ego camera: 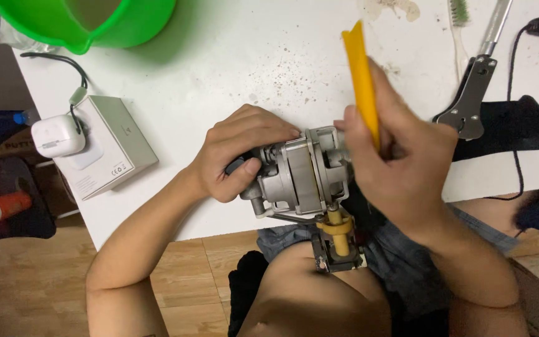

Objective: The person holds a silver mechanical component, likely a starter motor, and uses a yellow-handled knife to scrape and clean the edges and internal surfaces. They rotate the object to access different areas, using the knife tip to remove debris from crevices.

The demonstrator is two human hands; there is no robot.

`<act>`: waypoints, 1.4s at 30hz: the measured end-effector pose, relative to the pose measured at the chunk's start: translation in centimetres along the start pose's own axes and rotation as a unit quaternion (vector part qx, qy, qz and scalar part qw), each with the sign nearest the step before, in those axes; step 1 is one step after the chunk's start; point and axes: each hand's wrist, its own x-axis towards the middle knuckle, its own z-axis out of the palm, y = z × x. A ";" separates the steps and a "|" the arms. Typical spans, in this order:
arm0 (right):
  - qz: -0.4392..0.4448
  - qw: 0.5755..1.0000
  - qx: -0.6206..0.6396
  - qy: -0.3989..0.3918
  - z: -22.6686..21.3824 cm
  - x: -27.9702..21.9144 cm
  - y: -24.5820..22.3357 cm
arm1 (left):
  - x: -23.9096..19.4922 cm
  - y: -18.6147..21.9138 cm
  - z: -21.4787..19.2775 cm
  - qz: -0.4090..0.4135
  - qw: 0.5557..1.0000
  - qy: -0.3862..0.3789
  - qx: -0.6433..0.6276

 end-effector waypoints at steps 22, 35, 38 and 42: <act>0.035 0.993 -0.100 0.047 0.0 -0.3 0.1 | -0.8 -0.2 0.0 0.020 1.000 0.010 0.000; 0.054 0.911 0.192 0.362 -3.5 -0.4 3.6 | -0.5 0.0 0.1 0.005 1.000 0.002 0.001; 0.087 0.956 0.150 0.237 -3.7 -0.1 1.0 | -0.5 -0.2 0.1 0.001 1.000 -0.003 0.001; 0.093 0.950 0.194 0.226 -4.7 -4.3 3.4 | -0.3 -0.1 0.1 -0.005 1.000 -0.009 0.009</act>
